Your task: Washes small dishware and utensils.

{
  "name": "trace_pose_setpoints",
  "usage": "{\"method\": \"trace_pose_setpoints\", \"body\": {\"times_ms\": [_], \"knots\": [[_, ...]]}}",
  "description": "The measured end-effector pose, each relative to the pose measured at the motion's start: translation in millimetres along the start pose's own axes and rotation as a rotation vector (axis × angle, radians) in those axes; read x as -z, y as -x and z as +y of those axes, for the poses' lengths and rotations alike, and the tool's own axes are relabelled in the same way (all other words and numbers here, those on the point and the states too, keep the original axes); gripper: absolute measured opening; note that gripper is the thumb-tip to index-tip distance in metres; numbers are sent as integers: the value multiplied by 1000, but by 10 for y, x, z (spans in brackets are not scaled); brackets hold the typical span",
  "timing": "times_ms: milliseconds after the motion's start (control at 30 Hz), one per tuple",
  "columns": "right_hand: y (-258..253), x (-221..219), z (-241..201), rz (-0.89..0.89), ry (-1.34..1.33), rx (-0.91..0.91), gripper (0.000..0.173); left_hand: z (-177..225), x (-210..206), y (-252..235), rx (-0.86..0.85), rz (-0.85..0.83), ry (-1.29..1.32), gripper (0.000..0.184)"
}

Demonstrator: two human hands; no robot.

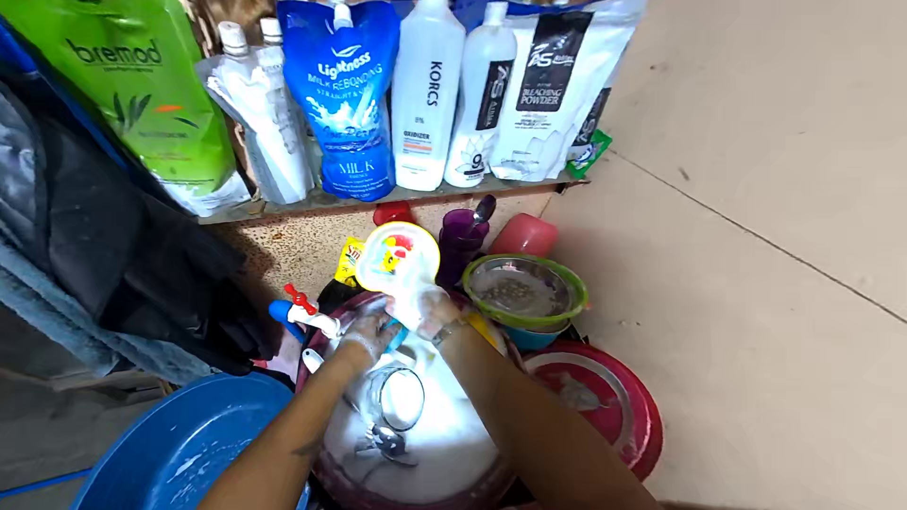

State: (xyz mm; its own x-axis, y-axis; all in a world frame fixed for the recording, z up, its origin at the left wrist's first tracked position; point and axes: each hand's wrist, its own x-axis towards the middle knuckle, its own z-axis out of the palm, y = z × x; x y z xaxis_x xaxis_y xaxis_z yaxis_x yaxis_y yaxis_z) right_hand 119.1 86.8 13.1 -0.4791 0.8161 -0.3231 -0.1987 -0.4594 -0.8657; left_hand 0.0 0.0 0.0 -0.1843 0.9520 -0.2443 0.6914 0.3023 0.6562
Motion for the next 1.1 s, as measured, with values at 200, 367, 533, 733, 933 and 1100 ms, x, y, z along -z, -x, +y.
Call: {"method": "trace_pose_setpoints", "body": {"times_ms": [200,367,533,733,933,1100], "knots": [[-52,-70,-288,33,35,173,51,550,256,-245,-91,-251,-229,27],[-104,107,-323,14,303,581,42,799,384,-288,-197,-275,-2,24],[2,296,-384,182,590,606,40,466,181,-226,-59,21,330,40],[-79,474,-412,124,1078,259,41,47,-124,416,-146,350,370,26],[-256,77,-344,-77,1663,67,47,-258,-290,759,-440,373,-365,19],[-551,-139,-317,-181,1911,-85,34,-439,-328,818,-545,447,-570,23]]}}
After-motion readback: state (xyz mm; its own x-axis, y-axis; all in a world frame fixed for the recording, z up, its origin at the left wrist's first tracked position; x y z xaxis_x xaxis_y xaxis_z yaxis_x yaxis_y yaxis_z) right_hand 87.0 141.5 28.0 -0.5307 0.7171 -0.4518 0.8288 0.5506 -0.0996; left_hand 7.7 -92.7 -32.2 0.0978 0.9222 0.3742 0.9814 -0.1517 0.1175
